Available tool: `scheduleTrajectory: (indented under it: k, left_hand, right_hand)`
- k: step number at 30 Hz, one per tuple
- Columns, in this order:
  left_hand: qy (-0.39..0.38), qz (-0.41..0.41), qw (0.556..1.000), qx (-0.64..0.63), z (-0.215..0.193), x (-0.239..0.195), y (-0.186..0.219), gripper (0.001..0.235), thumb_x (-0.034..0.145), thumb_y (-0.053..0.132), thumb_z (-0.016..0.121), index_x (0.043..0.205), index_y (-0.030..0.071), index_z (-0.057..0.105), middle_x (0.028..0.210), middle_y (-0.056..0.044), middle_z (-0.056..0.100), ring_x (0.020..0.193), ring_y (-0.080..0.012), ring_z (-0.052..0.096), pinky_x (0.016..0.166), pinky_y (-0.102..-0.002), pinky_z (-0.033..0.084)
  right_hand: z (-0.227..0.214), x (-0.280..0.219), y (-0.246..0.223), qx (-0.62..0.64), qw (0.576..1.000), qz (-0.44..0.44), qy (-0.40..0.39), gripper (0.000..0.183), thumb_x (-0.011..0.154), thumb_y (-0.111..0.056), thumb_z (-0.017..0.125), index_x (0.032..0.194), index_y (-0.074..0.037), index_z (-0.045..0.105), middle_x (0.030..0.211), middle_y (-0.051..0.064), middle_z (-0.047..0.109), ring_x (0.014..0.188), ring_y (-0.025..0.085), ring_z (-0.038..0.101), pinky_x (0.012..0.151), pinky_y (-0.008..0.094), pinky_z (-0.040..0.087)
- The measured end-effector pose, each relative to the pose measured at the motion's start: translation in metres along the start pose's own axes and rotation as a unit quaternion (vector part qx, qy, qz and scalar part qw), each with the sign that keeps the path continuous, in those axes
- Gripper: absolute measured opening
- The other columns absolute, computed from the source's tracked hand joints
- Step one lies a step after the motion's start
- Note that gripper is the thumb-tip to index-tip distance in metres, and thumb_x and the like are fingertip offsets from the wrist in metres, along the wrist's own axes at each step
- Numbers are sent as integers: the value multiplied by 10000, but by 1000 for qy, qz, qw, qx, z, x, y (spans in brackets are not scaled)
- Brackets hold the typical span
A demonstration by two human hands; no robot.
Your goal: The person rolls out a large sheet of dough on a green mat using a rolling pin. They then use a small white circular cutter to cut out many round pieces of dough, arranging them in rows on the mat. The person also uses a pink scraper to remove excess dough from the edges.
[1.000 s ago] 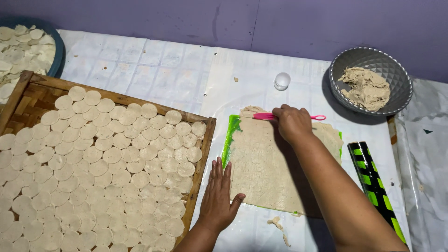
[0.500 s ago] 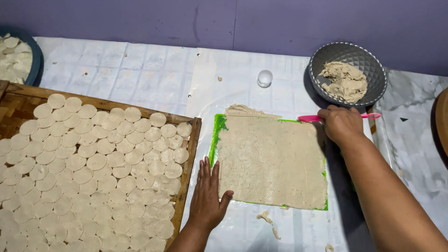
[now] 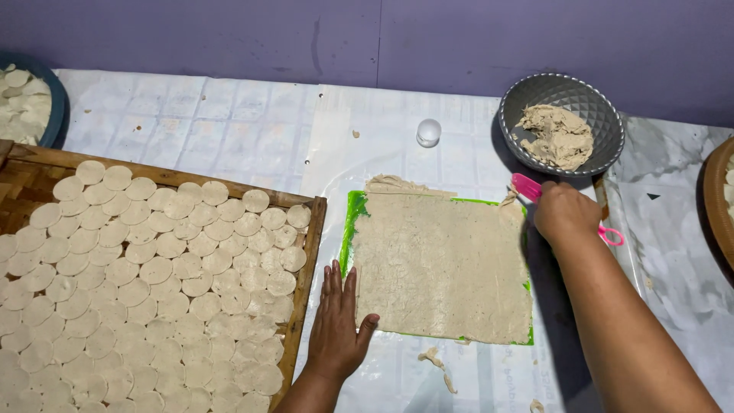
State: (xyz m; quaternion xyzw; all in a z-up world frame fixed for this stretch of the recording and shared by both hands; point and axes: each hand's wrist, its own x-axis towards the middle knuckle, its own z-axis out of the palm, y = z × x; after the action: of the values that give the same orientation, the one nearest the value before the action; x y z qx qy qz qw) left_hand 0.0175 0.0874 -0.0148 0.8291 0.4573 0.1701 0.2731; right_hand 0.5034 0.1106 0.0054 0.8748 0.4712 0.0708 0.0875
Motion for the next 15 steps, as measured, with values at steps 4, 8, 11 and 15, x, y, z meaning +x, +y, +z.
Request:
scheduleTrajectory:
  k: [4,8,11,15]
  left_hand:
    - [5,3,1000,-2,-1,0,1,885,995,654,376,1631,82,151,1719,-210,-6,1590,-378,-32,1235,-528,130]
    - [2,2,1000,0,-3,0,2,898,983,651,394,1636,87,145,1715,-215,-6,1584,-381,-35,1233,-519,123]
    - [0,1,1000,-3,-2,0,1,896,987,648,395,1636,85,141,1714,-219,-2,1584,-383,-32,1234,-515,123]
    - [0,4,1000,-1,-2,0,1,898,988,651,398,1634,82,142,1712,-221,6,1586,-383,-30,1234,-516,124]
  right_hand:
    - [-22,2,-16,-19,987,80,-137,269,907,-183,656,1139,-115,773,1213,168,745,1080,371,708,801,474,581]
    - [-50,-22,-30,106,994,-3,-24,233,945,-194,628,1155,-169,724,1125,117,738,1067,352,682,823,509,546]
    - [-38,-23,-19,111,986,-87,89,223,944,-90,608,1116,-170,725,1083,85,738,1061,326,689,850,502,539]
    - [-33,-19,-6,95,980,-124,125,181,951,-82,635,1079,-173,724,1063,54,743,1088,298,693,913,481,536]
